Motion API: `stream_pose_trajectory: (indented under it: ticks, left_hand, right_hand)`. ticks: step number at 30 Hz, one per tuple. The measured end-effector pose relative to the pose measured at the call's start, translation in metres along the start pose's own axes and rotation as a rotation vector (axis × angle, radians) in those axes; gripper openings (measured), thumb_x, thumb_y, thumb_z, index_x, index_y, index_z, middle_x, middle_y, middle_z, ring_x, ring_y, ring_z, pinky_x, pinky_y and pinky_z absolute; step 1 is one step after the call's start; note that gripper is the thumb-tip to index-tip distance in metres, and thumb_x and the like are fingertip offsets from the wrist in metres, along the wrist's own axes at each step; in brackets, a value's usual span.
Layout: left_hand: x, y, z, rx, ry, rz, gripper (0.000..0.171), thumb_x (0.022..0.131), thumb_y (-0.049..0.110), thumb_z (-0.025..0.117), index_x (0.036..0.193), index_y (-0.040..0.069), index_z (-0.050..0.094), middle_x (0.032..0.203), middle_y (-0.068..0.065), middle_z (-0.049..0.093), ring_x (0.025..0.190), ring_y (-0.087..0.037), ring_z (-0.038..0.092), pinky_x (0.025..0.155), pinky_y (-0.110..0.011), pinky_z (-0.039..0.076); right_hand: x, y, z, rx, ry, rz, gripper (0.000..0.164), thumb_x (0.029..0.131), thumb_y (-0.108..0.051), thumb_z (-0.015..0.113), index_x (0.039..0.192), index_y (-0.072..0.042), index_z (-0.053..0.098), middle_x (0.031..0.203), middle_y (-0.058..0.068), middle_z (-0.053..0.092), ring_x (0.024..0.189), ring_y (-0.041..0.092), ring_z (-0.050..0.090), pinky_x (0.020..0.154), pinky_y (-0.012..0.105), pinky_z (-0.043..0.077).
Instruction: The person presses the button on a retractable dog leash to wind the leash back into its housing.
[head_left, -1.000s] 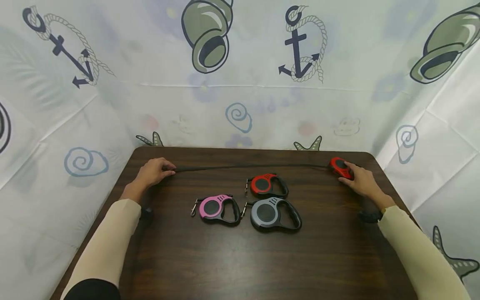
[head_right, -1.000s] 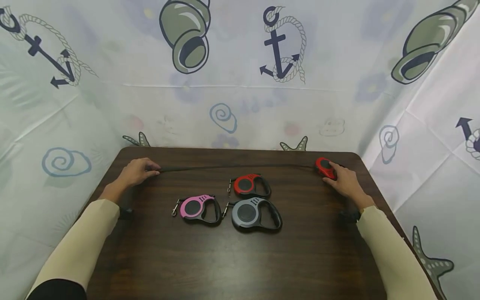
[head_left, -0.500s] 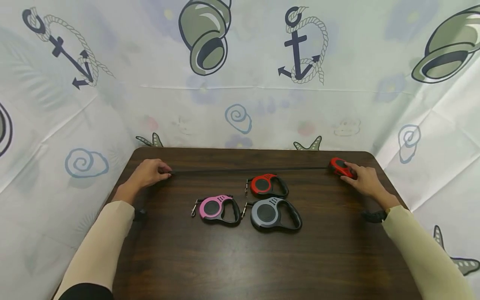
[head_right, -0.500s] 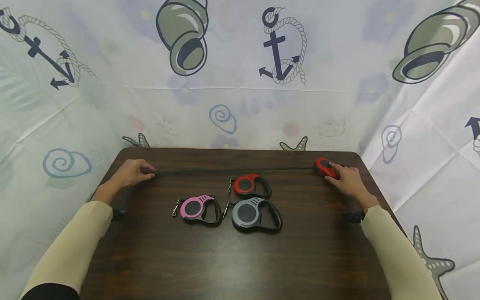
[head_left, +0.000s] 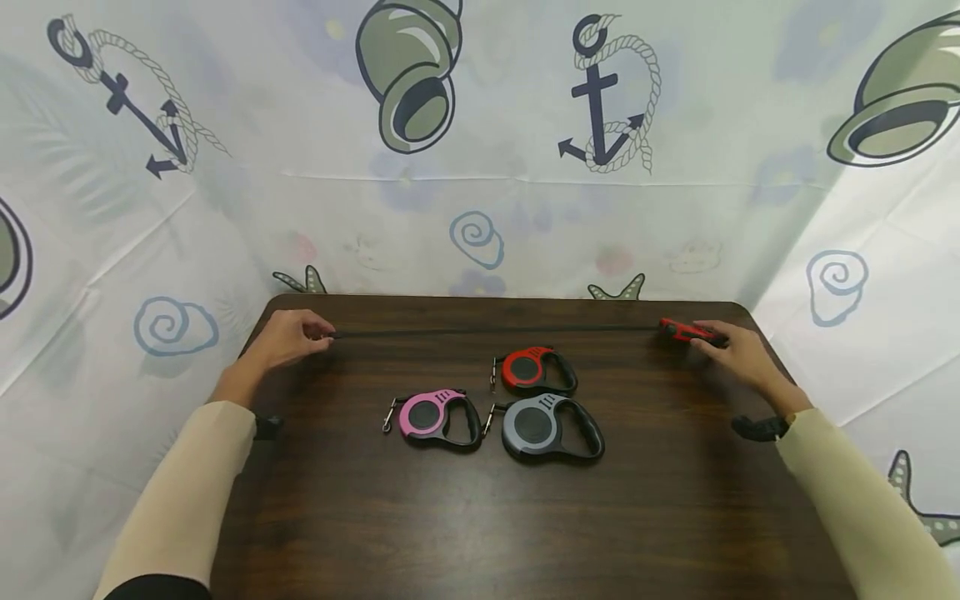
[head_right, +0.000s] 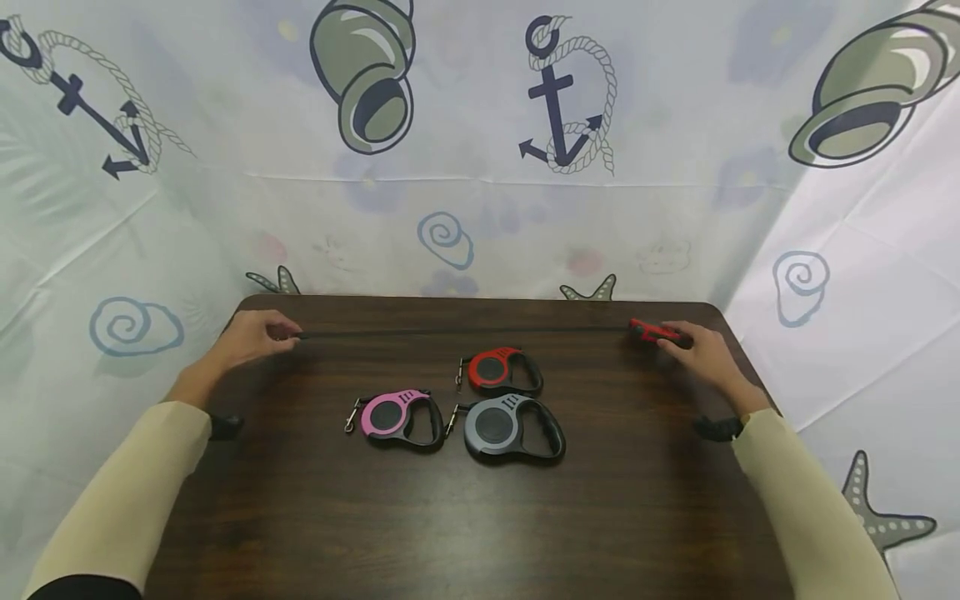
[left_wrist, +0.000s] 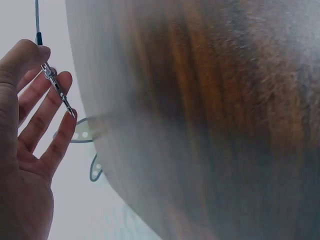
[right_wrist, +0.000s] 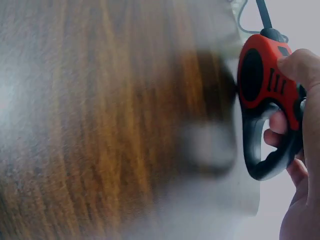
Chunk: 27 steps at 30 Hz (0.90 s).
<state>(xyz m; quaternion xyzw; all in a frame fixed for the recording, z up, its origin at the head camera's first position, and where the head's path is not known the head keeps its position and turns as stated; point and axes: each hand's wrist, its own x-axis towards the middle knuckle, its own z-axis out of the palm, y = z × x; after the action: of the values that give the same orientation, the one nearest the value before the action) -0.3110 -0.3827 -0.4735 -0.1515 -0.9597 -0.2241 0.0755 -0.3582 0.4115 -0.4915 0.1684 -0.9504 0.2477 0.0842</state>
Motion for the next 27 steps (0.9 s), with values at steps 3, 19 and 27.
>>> stream_pose_trajectory:
  ticks: [3,19,27]
  left_hand:
    - [-0.001,0.004,-0.006,-0.028,0.005,0.012,0.013,0.087,0.006,0.084,0.099,0.001,0.081,0.09,-0.012,0.079,0.078,-0.02,0.069,0.071,-0.031,0.054]
    - [-0.015,0.0,-0.024,-0.121,-0.055,0.028,0.015,0.087,0.004,0.085,0.101,0.001,0.082,0.092,-0.01,0.08,0.074,-0.006,0.065,0.069,-0.017,0.052]
    - [-0.024,0.0,-0.033,-0.132,-0.029,0.048,0.013,0.087,0.004,0.085,0.1,0.003,0.082,0.09,-0.008,0.08,0.072,-0.003,0.066,0.067,-0.014,0.05]
  right_hand:
    - [-0.001,-0.004,-0.004,0.034,0.003,0.033,0.045,0.104,-0.031,0.07,0.138,-0.001,0.066,0.108,0.028,0.07,0.062,0.019,0.041,0.058,0.034,0.034]
    - [-0.015,-0.012,-0.021,0.288,-0.028,0.197,0.046,0.107,-0.037,0.065,0.133,0.001,0.068,0.128,0.014,0.064,0.103,0.007,0.049,0.082,0.034,0.038]
    - [-0.025,-0.019,-0.034,0.477,-0.016,0.181,0.04,0.109,-0.027,0.061,0.126,0.008,0.069,0.086,-0.004,0.061,0.082,0.02,0.051,0.073,0.035,0.041]
